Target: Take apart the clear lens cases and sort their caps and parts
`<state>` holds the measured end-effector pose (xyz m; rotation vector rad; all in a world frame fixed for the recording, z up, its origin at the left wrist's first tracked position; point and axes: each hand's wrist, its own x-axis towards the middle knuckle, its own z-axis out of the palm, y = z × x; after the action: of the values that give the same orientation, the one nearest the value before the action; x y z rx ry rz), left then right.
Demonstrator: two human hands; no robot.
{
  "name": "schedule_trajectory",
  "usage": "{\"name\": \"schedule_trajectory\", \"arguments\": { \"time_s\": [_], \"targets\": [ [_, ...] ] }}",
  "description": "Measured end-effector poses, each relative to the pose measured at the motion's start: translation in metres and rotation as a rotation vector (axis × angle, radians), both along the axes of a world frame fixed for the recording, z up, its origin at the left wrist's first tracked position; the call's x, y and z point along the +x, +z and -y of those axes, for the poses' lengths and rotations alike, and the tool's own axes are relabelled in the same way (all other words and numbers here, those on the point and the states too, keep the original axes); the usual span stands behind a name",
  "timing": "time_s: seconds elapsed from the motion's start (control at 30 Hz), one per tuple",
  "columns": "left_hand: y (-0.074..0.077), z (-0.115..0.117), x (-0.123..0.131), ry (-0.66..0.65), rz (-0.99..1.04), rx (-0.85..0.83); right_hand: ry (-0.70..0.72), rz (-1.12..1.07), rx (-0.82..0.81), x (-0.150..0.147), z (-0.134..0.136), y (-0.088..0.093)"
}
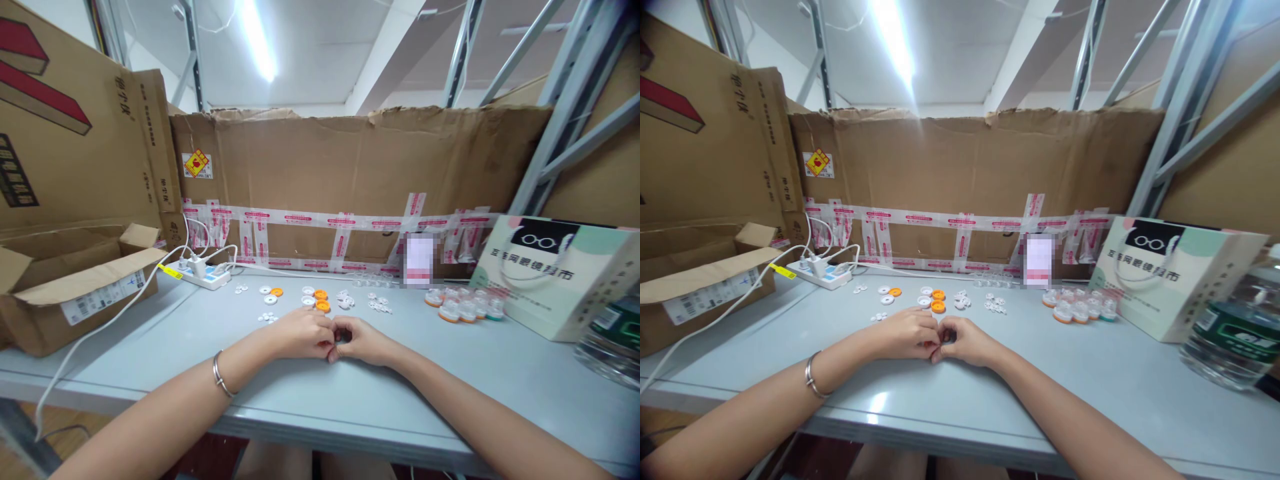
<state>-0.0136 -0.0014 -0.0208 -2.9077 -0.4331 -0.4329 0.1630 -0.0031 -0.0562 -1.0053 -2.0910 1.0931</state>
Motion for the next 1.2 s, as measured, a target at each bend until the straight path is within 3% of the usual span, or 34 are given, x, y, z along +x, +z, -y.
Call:
{"name": "schedule_trajectory", "arguments": {
  "time_s": [0.13, 0.23, 0.37, 0.5, 0.73, 0.9, 1.03, 1.1, 1.2],
  "targets": [
    [-0.002, -0.002, 0.004, 0.065, 0.084, -0.147, -0.002, -0.003, -0.005, 0.0, 0.0, 0.0],
    [0.011, -0.005, -0.005, 0.144, 0.169, -0.215, -0.042, 0.029, 0.001, 0.0, 0.002, 0.003],
    [0.035, -0.014, -0.039, 0.459, 0.117, -0.241, -0.084, 0.075, -0.01, 0.0, 0.006, 0.008],
    [0.04, -0.028, -0.07, 0.766, -0.077, -0.309, -0.088, 0.095, -0.024, 0.001, 0.009, 0.011],
    [0.036, -0.029, -0.07, 0.825, -0.182, -0.375, -0.078, 0.109, 0.002, 0.002, 0.008, 0.01],
    [0.039, -0.023, -0.063, 0.76, -0.132, -0.301, -0.079, 0.112, 0.009, 0.001, 0.007, 0.01],
    [0.033, -0.01, -0.039, 0.373, 0.078, -0.247, -0.058, 0.109, 0.038, 0.002, 0.006, 0.008],
    [0.026, -0.004, -0.024, 0.19, 0.085, -0.245, -0.041, 0.112, 0.058, 0.002, 0.005, 0.008],
    [0.013, -0.002, -0.009, 0.085, 0.01, -0.169, -0.032, 0.118, 0.077, 0.002, 0.003, 0.007]
  ]
}}
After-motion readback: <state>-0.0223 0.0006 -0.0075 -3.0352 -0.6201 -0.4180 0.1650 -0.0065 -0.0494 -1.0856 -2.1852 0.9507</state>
